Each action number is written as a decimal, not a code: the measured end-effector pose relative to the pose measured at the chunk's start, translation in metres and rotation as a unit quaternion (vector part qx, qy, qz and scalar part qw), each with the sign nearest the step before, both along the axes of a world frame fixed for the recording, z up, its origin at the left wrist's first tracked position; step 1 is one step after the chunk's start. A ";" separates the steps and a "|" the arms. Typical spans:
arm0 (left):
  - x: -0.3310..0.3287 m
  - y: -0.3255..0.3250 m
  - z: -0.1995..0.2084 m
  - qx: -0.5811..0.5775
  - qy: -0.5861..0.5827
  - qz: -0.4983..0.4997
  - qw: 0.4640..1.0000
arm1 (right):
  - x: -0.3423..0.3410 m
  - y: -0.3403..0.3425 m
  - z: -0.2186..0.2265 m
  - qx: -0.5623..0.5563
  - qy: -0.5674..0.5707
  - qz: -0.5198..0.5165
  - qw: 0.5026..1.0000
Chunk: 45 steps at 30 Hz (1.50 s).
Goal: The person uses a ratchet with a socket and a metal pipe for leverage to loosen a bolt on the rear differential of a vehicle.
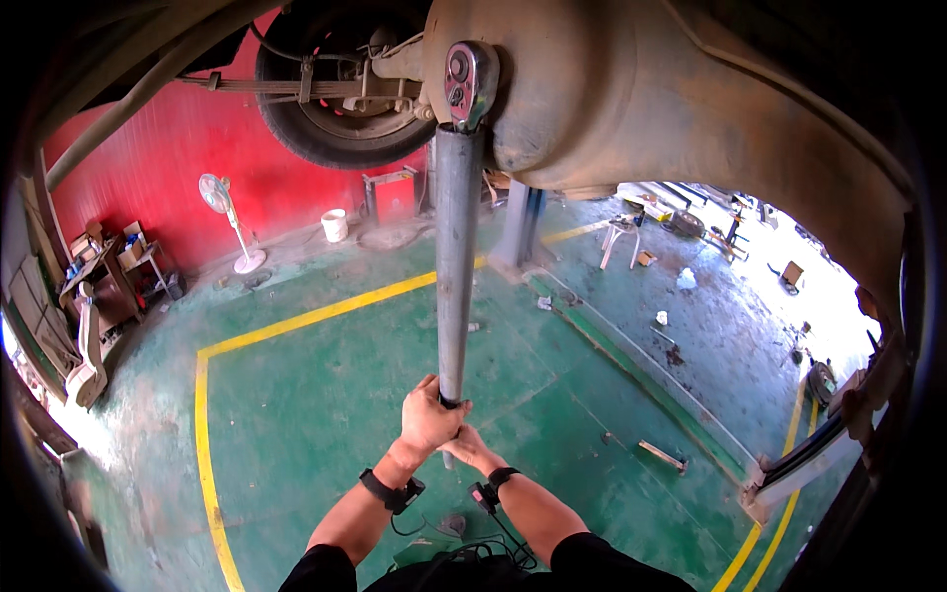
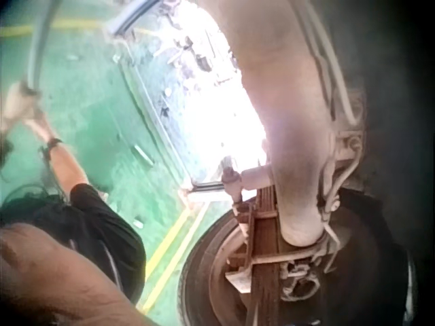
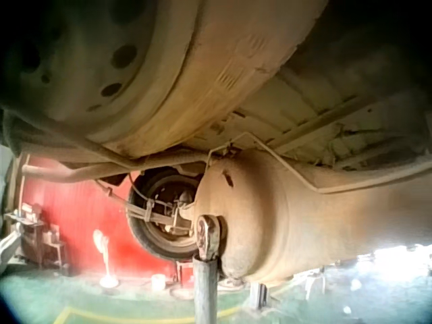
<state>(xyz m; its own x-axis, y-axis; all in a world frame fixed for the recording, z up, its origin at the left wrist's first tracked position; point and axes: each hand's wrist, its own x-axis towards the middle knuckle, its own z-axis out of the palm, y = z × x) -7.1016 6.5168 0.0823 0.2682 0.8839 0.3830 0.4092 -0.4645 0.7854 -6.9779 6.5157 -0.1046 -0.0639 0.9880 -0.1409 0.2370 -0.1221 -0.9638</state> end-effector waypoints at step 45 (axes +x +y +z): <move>0.020 -0.032 0.001 -0.091 -0.038 0.080 0.992 | -0.013 -0.038 -0.039 -0.024 -0.023 -0.121 0.992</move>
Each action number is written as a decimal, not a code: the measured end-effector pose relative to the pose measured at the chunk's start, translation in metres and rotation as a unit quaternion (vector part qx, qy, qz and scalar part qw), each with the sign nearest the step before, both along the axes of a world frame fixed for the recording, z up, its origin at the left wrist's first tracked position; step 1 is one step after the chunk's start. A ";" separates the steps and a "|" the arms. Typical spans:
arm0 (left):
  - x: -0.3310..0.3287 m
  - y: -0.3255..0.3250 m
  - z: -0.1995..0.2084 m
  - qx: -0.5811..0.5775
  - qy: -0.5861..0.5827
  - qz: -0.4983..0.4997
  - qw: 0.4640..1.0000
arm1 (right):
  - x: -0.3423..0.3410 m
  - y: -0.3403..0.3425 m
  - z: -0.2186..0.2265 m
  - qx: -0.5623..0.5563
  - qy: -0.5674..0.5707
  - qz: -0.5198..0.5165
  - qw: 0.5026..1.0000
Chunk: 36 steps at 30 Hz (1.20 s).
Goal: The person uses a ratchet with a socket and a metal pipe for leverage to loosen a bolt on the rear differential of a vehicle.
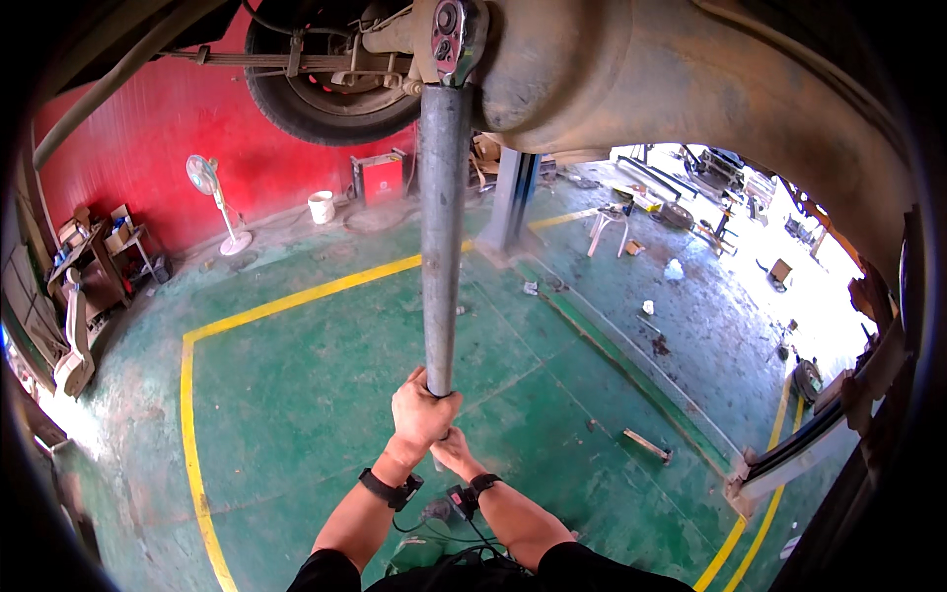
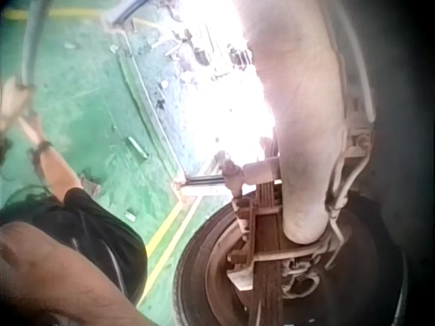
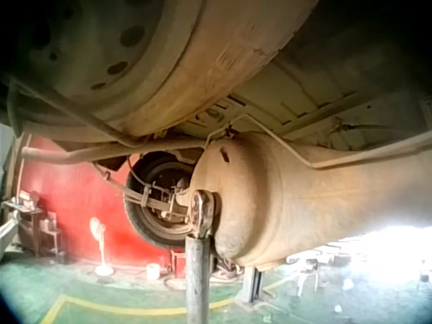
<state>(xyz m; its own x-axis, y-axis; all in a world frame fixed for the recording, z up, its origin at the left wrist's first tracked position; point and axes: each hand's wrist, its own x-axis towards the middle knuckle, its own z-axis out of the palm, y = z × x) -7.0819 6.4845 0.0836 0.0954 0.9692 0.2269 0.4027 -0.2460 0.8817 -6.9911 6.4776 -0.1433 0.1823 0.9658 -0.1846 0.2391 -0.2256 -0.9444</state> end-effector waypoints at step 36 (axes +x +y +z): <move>0.004 -0.008 -0.013 0.012 -0.007 0.023 1.000 | 0.005 -0.014 -0.013 0.036 -0.039 0.024 0.998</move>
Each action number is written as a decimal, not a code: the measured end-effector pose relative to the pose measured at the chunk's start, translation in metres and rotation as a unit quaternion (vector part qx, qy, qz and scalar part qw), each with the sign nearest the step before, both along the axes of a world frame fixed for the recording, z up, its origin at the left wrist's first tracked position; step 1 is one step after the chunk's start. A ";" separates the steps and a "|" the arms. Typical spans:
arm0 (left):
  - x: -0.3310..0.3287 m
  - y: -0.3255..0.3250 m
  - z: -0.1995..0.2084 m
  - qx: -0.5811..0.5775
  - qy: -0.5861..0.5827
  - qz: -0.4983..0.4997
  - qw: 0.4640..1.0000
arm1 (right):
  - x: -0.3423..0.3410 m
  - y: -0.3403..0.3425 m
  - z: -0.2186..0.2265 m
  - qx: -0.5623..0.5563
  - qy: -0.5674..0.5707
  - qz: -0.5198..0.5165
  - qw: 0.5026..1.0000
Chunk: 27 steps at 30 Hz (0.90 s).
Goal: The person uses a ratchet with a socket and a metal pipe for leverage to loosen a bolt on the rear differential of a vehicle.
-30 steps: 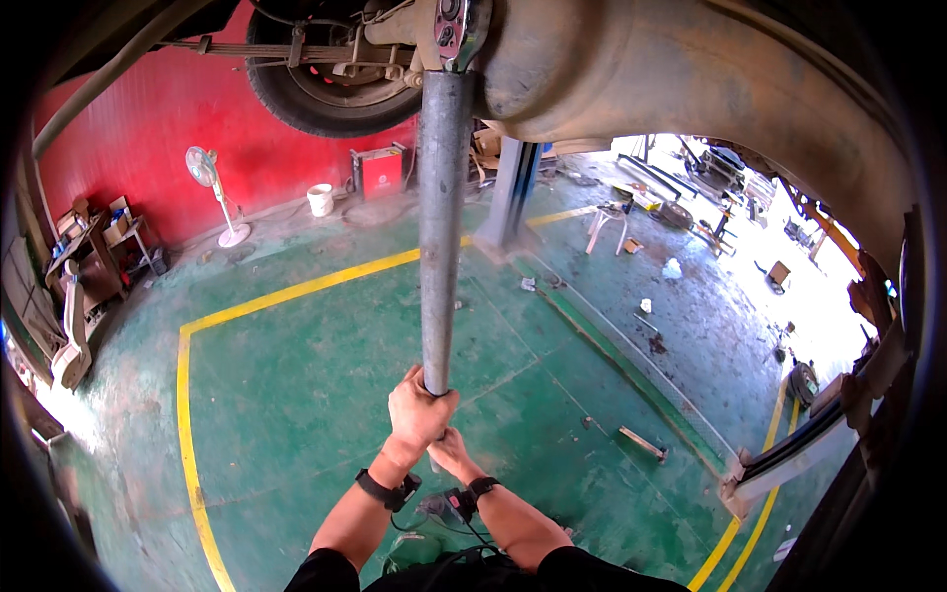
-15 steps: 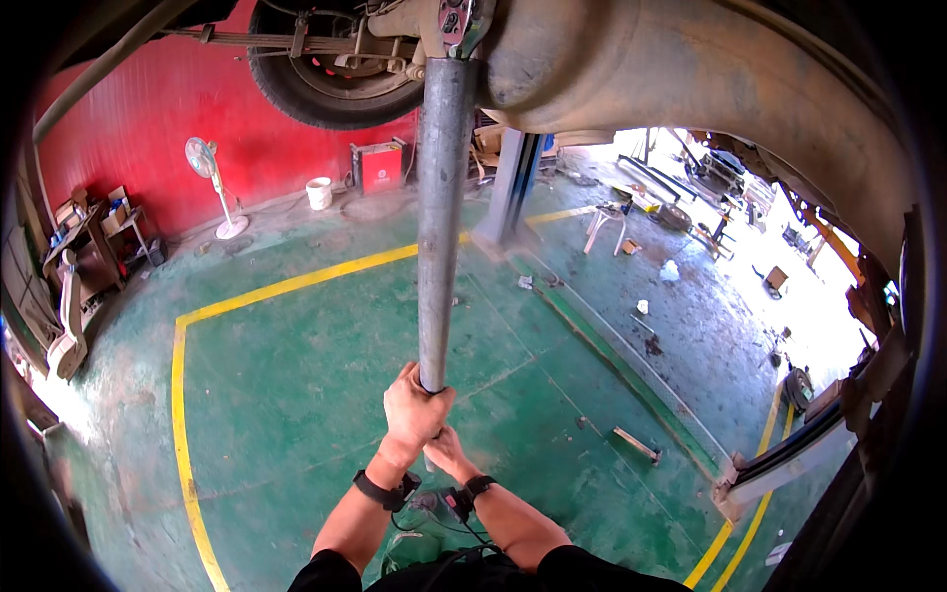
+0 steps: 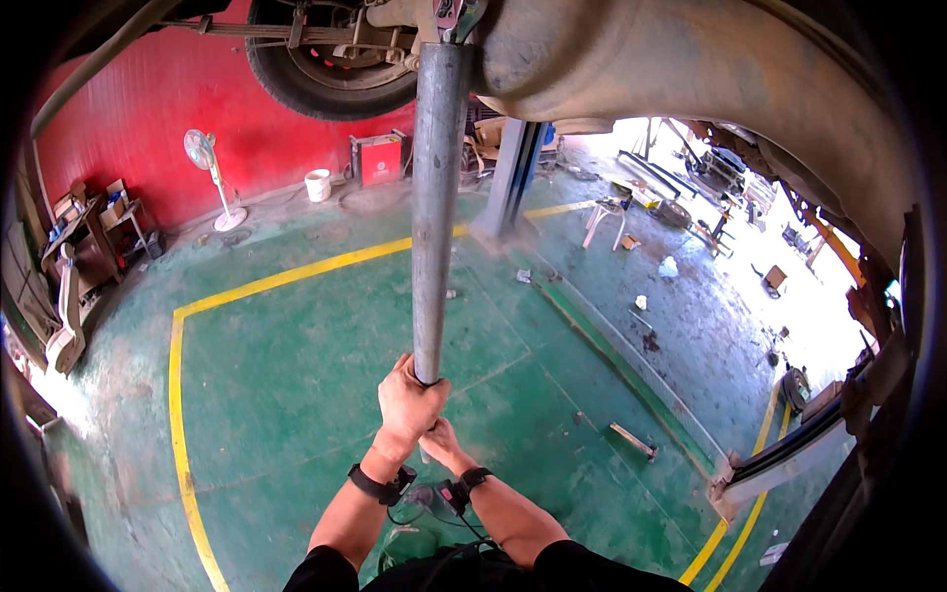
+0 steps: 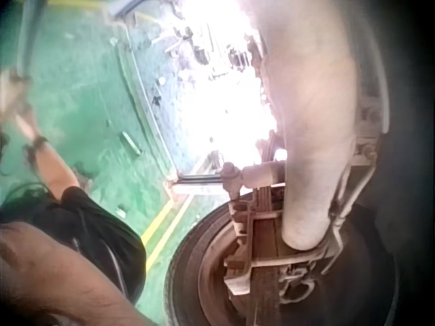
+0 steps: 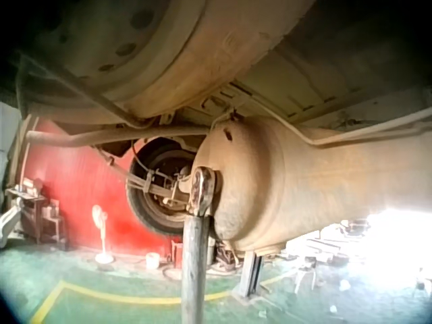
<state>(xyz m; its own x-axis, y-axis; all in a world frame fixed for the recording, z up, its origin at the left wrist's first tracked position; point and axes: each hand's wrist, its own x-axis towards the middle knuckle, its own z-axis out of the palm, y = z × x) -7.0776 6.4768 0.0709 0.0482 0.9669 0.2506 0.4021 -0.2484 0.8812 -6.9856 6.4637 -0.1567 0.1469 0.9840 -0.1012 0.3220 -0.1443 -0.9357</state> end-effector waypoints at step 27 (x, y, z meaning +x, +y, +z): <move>-0.001 0.000 0.006 -0.025 -0.014 -0.008 1.000 | -0.001 -0.001 0.018 -0.008 0.053 0.007 0.999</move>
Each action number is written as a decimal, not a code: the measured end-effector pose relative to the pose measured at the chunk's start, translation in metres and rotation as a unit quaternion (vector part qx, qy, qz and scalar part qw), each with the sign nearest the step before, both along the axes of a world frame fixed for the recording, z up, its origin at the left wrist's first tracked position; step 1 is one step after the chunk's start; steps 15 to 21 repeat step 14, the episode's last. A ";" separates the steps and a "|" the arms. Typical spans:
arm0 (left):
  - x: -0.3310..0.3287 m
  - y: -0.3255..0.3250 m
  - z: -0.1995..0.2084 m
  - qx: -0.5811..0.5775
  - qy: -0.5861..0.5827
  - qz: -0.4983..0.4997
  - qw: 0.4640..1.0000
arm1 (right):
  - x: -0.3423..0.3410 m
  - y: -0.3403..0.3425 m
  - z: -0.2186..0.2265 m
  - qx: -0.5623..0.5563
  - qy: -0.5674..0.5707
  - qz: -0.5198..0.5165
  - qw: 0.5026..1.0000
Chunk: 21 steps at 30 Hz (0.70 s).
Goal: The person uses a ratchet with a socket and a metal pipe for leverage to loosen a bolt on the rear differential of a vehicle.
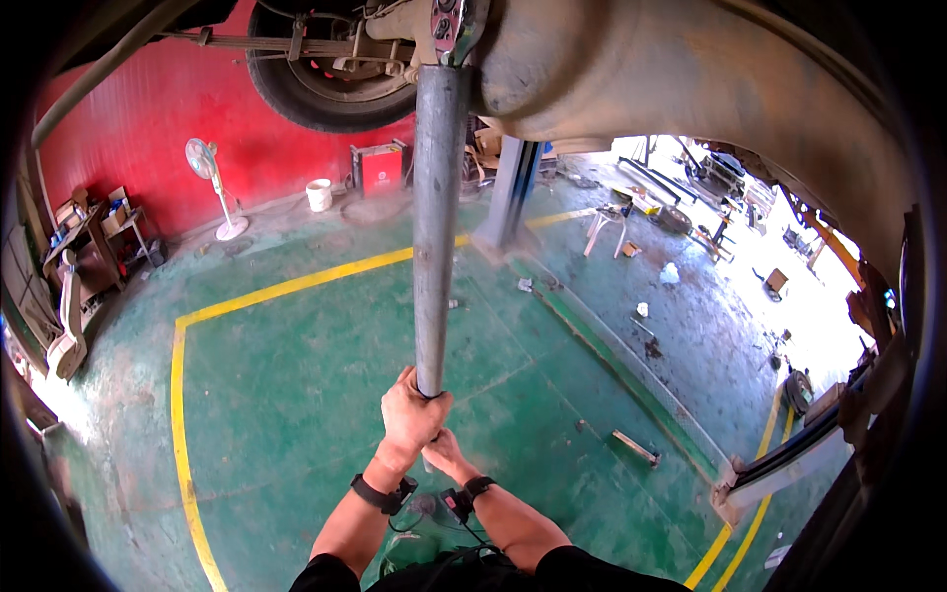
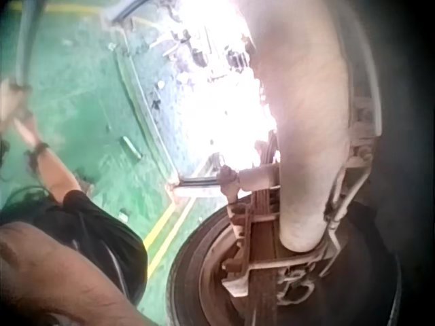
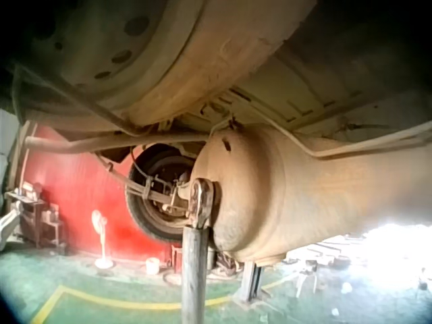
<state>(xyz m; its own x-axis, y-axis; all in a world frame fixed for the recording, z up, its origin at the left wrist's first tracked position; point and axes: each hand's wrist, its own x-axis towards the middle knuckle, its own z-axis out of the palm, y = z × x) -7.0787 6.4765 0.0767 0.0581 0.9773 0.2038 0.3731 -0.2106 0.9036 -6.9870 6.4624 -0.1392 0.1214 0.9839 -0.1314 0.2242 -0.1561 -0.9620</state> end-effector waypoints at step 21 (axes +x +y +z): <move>0.001 0.000 0.003 0.002 0.010 0.004 1.000 | 0.000 0.007 -0.023 -0.022 0.020 0.002 1.000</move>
